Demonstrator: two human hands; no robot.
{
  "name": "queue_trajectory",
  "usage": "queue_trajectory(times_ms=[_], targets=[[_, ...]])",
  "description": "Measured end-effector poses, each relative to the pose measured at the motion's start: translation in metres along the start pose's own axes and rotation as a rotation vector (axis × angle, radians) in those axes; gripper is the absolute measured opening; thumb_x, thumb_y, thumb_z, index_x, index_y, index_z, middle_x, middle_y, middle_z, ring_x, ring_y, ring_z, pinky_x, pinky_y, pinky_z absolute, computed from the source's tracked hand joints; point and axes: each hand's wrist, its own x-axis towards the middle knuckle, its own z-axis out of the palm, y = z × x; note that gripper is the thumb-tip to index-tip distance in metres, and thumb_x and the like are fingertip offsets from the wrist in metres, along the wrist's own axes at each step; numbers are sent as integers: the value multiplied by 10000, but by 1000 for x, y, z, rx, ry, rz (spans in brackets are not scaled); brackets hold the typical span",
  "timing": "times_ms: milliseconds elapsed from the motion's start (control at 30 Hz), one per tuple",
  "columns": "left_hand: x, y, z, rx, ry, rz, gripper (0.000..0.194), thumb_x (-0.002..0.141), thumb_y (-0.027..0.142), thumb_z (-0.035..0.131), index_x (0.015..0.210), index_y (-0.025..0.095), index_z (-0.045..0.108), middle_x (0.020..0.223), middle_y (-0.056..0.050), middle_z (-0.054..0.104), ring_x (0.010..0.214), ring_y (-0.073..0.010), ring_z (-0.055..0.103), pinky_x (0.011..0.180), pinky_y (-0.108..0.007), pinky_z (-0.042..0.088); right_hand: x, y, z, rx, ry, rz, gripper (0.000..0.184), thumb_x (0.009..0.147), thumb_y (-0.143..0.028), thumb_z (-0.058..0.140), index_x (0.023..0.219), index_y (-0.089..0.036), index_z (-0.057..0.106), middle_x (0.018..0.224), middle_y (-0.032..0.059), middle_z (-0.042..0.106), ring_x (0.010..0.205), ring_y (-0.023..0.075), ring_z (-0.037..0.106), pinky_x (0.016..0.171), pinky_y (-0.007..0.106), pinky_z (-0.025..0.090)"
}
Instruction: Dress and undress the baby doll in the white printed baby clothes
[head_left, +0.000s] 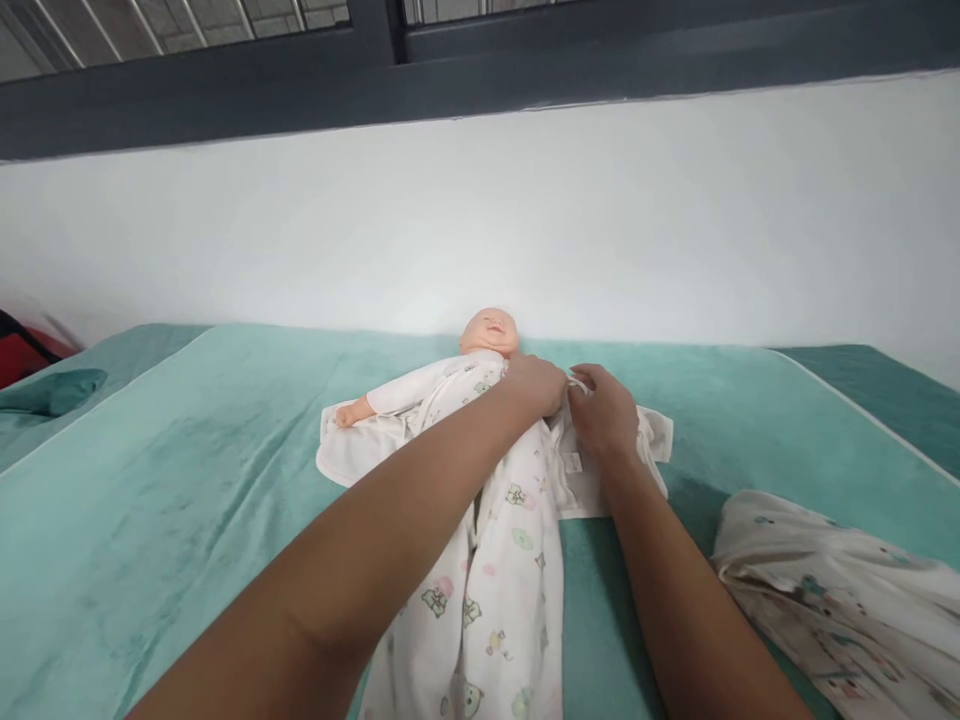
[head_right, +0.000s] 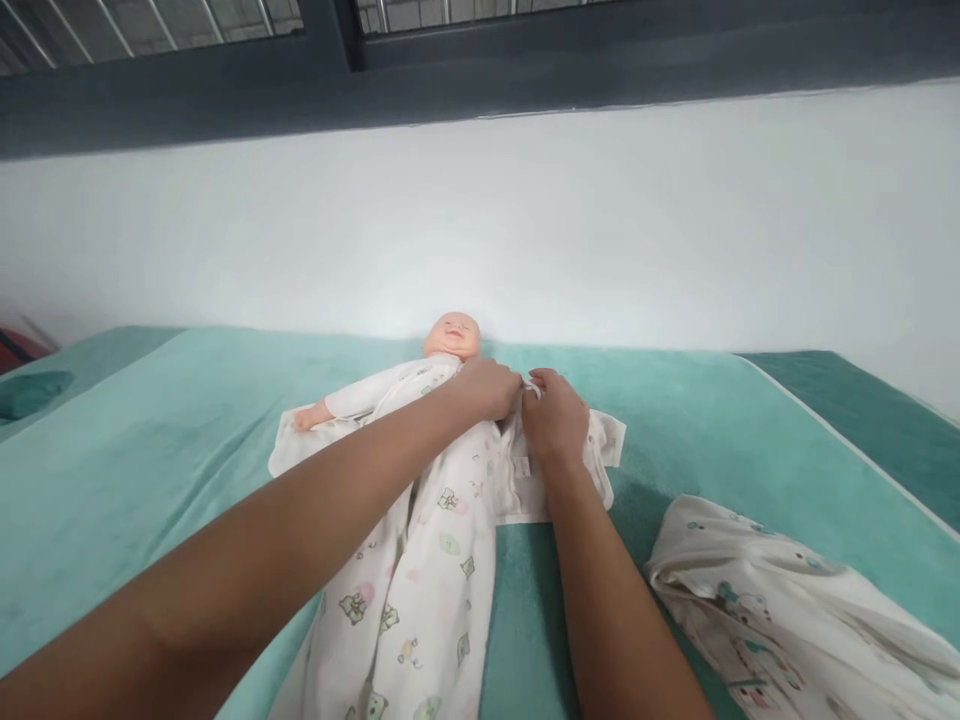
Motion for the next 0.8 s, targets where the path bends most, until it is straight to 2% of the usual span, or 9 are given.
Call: queue_trajectory(times_ms=[200,333,433,567,667,733,800], targets=[[-24,-32,-25,6,56,-29,374,759,99,547,1120,162,623,1097,-148,669,1042,-301,618,852,-427,472,8,5,-4,445,113,98,340,587,-142,489,879,-186,660,932,68,720,909,220,673,856,378,519],[-46,-50,-36,20,93,-79,352,757,93,543,1099,153,605,1054,-137,662,950,-284,634,772,-390,490,12,10,-8,721,125,230,330,502,-116,519,790,-184,664,869,56,711,861,212,666,731,343,559],[-55,-56,-39,-1,108,-106,371,765,106,542,1129,165,578,1051,-120,656,911,-260,639,756,-363,486,13,15,-9,876,163,356,333,460,-93,492,737,-187,650,816,37,694,808,198,654,602,286,546],[-52,-52,-37,-38,136,-108,407,797,133,514,1201,174,537,1100,-120,645,976,-262,626,800,-368,474,16,21,-6,1066,176,425,355,442,-65,461,739,-199,603,837,9,668,828,157,651,596,224,525],[-40,-37,-27,-50,148,-126,392,809,145,526,1199,169,540,1132,-133,634,1063,-282,595,863,-404,454,19,26,-7,1182,197,437,331,519,-107,492,821,-226,557,900,10,659,855,155,652,650,272,549],[-33,-27,-17,-56,146,-140,364,819,145,527,1181,168,556,1159,-138,623,1111,-286,570,909,-430,433,21,28,-10,1191,233,457,272,589,-167,499,850,-234,539,922,16,655,854,159,647,672,309,554],[-33,-20,-9,-69,145,-135,334,829,168,533,1161,167,571,1178,-134,615,1132,-283,555,933,-437,421,20,26,-13,1074,303,418,217,634,-201,505,846,-227,544,938,24,657,885,165,640,737,330,545]])
